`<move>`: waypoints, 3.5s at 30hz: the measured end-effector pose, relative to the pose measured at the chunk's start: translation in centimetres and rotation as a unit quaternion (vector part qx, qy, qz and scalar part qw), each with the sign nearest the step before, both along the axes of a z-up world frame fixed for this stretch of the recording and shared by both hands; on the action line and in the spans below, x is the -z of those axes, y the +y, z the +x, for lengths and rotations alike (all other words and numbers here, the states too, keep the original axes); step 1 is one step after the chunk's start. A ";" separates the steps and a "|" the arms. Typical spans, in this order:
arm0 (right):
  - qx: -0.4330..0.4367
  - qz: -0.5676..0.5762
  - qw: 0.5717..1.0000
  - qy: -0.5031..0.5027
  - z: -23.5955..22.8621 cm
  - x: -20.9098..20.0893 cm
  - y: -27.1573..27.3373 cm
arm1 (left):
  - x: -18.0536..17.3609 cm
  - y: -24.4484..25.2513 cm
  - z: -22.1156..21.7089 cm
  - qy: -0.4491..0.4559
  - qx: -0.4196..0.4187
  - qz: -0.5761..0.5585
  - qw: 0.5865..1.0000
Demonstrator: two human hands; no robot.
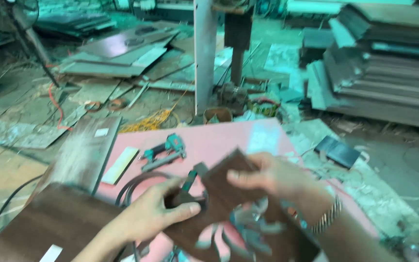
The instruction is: The person handles various wooden pieces and tools on a pink workbench. They pick up and examine wooden parts, use a utility knife to trim a strip of material, and then use an orange handheld tool to press or cut a small piece of material against a larger wooden board.
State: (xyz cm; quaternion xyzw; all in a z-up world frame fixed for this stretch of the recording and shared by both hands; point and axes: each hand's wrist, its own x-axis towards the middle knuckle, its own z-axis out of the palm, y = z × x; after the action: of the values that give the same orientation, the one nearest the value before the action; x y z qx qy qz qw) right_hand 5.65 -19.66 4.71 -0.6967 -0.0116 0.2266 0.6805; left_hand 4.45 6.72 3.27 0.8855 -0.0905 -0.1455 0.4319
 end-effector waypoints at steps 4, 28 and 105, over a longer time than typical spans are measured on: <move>-0.111 -0.076 0.973 -0.189 4.9 1.9 0.4 | 3.8 2.4 0.8 0.050 -0.090 -0.053 0.993; 0.201 -0.355 0.912 0.039 0.3 24.0 -8.0 | 28.3 35.7 -2.4 0.114 -0.709 0.005 0.695; 0.154 0.127 0.980 0.005 10.7 4.9 7.9 | 16.0 -1.6 -5.7 0.215 -0.119 -0.108 0.963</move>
State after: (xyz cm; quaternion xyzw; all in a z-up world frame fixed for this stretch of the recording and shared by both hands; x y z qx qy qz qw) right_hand 16.34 -11.72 -0.23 -0.5967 0.0701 0.1195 0.7904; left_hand -1.27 5.10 -12.75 0.7856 0.0953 -0.2693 0.5489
